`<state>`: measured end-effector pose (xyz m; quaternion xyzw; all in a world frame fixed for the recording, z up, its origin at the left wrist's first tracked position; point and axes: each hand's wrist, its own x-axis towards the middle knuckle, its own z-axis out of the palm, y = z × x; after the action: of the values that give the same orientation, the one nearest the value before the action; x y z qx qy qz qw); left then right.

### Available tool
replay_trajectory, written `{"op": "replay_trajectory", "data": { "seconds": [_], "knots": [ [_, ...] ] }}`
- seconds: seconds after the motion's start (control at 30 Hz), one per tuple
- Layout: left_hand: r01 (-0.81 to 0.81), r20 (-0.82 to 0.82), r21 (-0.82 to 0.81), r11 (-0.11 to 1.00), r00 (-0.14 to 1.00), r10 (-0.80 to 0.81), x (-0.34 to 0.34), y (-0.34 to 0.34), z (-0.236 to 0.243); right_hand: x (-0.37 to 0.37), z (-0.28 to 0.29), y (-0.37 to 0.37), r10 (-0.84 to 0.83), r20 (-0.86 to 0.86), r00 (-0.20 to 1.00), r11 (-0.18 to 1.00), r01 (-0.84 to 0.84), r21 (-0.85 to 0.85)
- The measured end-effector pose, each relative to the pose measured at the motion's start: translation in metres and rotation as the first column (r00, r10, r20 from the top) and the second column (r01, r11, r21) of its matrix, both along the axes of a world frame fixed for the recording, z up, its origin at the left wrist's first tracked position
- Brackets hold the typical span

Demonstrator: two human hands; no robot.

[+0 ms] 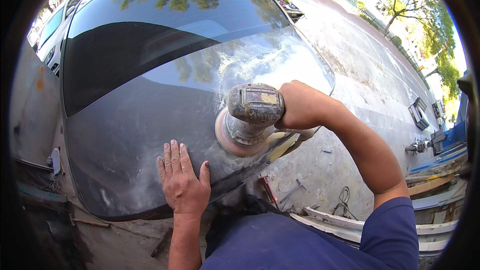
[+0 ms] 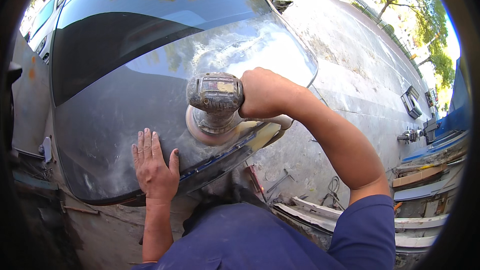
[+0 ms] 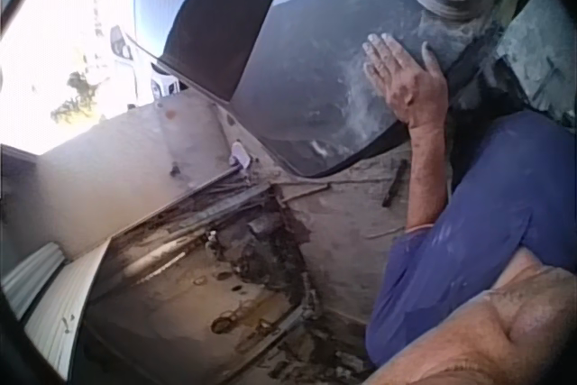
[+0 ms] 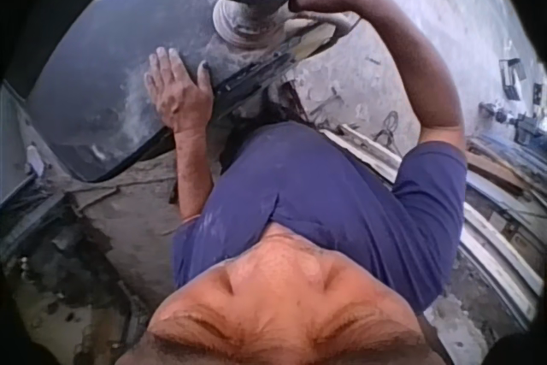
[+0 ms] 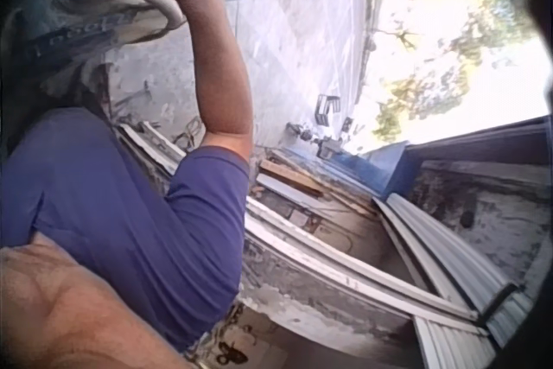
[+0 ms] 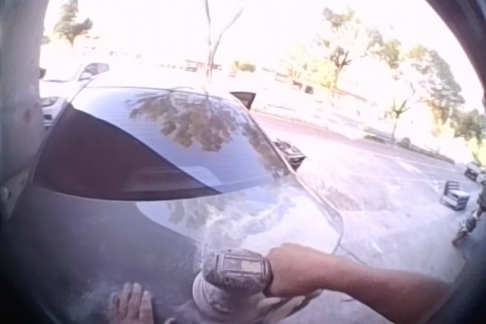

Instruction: The person uses an orbital sander to smooth a yellow filler patch on the trunk of a dark sedan. The person holds the sander with the right hand and steadies the trunk with the left hand while moving the tool across the filler area.

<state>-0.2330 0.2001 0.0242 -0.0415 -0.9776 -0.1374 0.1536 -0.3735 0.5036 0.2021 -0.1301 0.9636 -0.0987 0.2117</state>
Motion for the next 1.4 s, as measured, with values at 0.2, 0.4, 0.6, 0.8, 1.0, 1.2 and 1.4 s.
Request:
{"op": "replay_trajectory", "data": {
  "seconds": [0.2, 0.4, 0.6, 0.8, 1.0, 1.2, 1.4],
  "knots": [
    [0.002, 0.018, 0.009, 1.000, 1.000, -0.003, -0.001, 0.000, 0.001, -0.017, -0.010, 0.004, -0.063, -0.063, 0.996, 0.997, 0.061, -0.042],
    [0.001, 0.024, 0.006, 1.000, 1.000, -0.001, -0.001, 0.000, 0.000, -0.008, -0.004, 0.042, -0.085, -0.037, 0.996, 0.996, 0.086, 0.039],
    [-0.003, 0.028, -0.008, 1.000, 1.000, 0.004, -0.001, 0.001, 0.000, -0.015, 0.000, 0.060, -0.240, -0.062, 0.969, 0.968, 0.235, -0.086],
    [-0.002, 0.028, -0.026, 1.000, 1.000, 0.003, -0.001, 0.002, 0.001, -0.002, 0.001, 0.079, -0.113, -0.083, 0.990, 0.993, 0.115, 0.019],
    [-0.008, 0.042, -0.028, 1.000, 0.999, 0.009, -0.002, 0.003, 0.001, -0.003, -0.002, 0.084, -0.307, 0.036, 0.951, 0.951, 0.308, -0.031],
    [-0.004, 0.034, -0.022, 1.000, 0.999, 0.005, -0.001, 0.003, 0.002, -0.006, 0.001, 0.084, -0.184, -0.044, 0.982, 0.983, 0.185, 0.023],
    [-0.016, 0.042, -0.041, 0.999, 0.999, 0.018, -0.002, 0.004, 0.001, 0.001, 0.008, 0.070, -0.248, 0.035, 0.968, 0.967, 0.245, 0.066]
  ]
}}
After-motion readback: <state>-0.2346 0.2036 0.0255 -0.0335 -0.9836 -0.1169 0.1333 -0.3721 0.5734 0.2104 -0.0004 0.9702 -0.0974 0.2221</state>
